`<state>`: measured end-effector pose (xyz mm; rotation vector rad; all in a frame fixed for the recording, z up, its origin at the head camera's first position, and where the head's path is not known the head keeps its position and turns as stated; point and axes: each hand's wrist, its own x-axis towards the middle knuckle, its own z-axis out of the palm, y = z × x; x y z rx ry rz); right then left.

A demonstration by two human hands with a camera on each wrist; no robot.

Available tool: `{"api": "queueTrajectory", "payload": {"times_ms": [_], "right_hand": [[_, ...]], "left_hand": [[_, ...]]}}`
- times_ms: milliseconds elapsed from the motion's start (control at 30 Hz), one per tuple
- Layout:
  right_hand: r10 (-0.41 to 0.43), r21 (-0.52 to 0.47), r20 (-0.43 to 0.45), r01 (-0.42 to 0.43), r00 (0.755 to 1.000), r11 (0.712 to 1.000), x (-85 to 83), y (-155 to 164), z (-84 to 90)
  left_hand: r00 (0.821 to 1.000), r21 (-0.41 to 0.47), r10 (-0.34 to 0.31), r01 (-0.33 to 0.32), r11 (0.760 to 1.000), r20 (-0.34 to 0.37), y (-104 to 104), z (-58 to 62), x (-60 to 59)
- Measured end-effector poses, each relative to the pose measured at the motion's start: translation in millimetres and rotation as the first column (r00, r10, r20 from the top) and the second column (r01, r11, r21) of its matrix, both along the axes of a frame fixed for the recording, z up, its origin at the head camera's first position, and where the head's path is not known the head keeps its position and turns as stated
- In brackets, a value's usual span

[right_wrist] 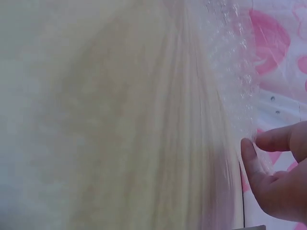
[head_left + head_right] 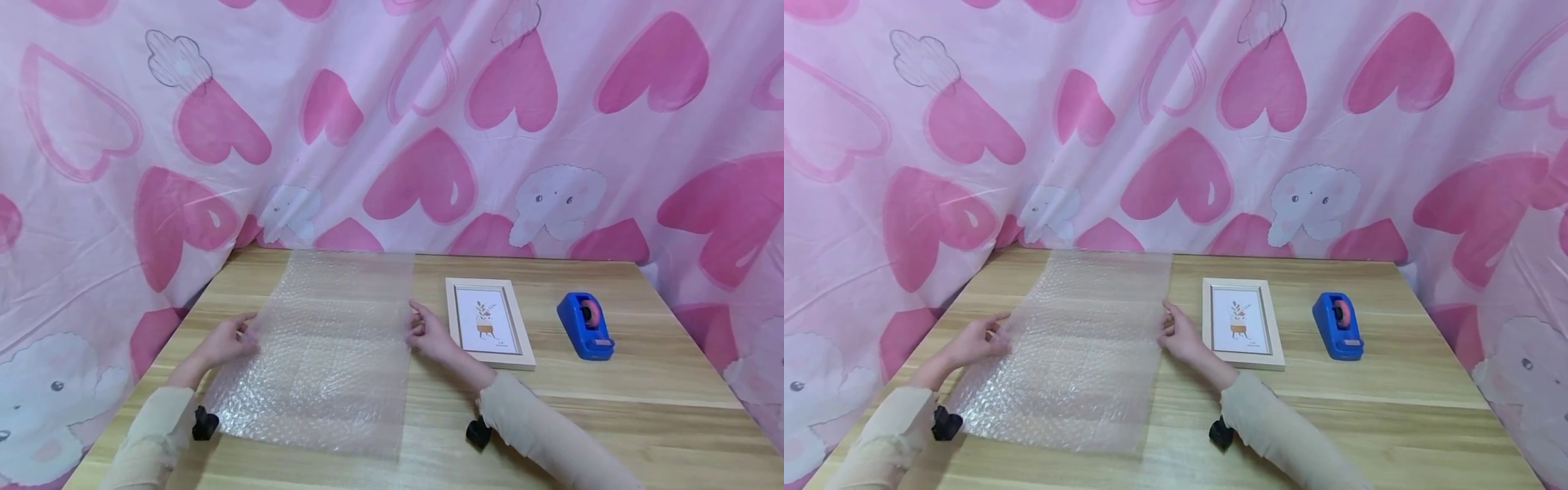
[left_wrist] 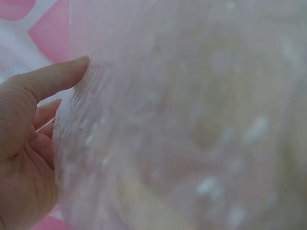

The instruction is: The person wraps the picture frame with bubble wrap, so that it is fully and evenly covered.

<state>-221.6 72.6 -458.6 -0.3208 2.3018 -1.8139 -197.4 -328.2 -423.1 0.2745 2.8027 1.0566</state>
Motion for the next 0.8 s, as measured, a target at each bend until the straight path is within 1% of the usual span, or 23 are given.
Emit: {"api": "queueTrajectory", "payload": {"times_ms": [233,333,367,400,500,567,600,800], "right_hand": [[-0.072,0.034,-0.007,0.072,0.997,0.997,14.3,6,0.0],[-0.09,0.046,-0.015,0.091,0.996,0.995,19.1,6,0.5],[-0.097,0.055,-0.009,0.097,0.995,0.994,22.2,6,6.2],[-0.104,0.062,-0.013,0.105,0.994,0.993,21.9,6,6.1],[-0.124,0.063,-0.017,0.125,0.992,0.99,16.1,8,5.7],[-0.135,0.052,-0.013,0.135,0.991,0.989,8.5,10,6.1],[-0.136,0.042,-0.023,0.137,0.99,0.99,1.5,12,1.2],[-0.148,0.018,-0.007,0.148,0.989,0.989,-20.8,14,6.8]], "left_hand": [[0.997,-0.001,-0.058,0.058,0.998,-0.049,8,-2.0,-12.3],[0.996,0.003,-0.07,0.07,0.998,-0.056,8,-3.2,-13.2],[0.996,0.005,-0.072,0.072,0.997,-0.053,9,-3.0,-12.4],[0.996,0.003,-0.073,0.073,0.997,-0.052,8,-3.2,-12.0],[0.997,0.003,-0.065,0.065,0.998,-0.041,5,-2.0,-7.2],[0.998,0.008,-0.061,0.061,0.998,-0.021,2,-0.9,-2.9],[0.998,0.015,-0.063,0.063,0.998,-0.01,0,-0.8,-0.5],[0.994,0.065,-0.1,0.097,0.993,0.049,-10,-0.4,16.6]]}}
